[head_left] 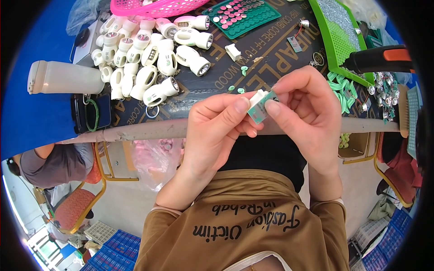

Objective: Assembling electronic LED keychains by inserting circuit boards into casings and attaching rings.

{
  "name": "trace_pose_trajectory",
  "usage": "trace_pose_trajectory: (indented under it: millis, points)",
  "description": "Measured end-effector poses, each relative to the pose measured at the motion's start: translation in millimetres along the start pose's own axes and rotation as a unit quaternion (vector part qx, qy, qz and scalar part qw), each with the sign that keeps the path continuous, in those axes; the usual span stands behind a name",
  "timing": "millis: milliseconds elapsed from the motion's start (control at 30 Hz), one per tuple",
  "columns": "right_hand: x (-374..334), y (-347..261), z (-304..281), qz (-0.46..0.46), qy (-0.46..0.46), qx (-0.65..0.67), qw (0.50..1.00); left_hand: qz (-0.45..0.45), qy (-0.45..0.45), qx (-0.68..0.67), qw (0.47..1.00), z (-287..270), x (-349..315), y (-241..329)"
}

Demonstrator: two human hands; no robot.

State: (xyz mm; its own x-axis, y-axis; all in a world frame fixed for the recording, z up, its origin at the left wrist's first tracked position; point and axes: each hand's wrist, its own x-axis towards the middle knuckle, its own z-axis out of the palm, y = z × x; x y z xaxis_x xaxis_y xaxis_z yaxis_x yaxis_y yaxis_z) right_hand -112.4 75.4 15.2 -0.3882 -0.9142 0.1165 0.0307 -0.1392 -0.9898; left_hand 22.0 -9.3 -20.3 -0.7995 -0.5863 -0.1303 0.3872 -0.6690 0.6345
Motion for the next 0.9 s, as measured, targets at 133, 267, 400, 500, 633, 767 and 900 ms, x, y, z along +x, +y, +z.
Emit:
trace_pose_trajectory:
  millis: [133, 267, 400, 500, 633, 767, 900]
  points:
    - [0.4, 2.0, 0.1, -0.007, -0.009, 0.013, 1.000, 0.009, 0.002, 0.011, 1.000, 1.4, -0.7, 1.0]
    - [-1.8, 2.6, -0.5, -0.003, -0.006, 0.000, 1.000, 0.000, 0.007, 0.011, 1.000, 0.2, -1.4, 0.8]
    - [-6.0, 6.4, -2.6, -0.040, 0.012, -0.023, 0.999, -0.010, 0.011, -0.026, 1.000, 0.9, -2.7, 1.9]
    - [-11.7, 5.0, -3.4, -0.061, 0.027, -0.019, 0.998, -0.005, 0.027, -0.026, 0.999, 1.7, -2.2, 3.5]
    - [-14.0, 2.4, -3.6, -0.075, 0.053, -0.036, 0.995, -0.007, 0.031, -0.027, 0.999, 3.3, -2.2, 4.0]
    - [-11.2, 5.0, -3.7, -0.074, 0.050, -0.034, 0.995, -0.009, 0.024, -0.022, 0.999, 4.0, -2.6, 4.6]
    - [-11.5, 5.8, -3.1, -0.098, 0.042, -0.054, 0.993, -0.002, 0.017, -0.026, 1.000, 3.7, -2.8, 5.2]
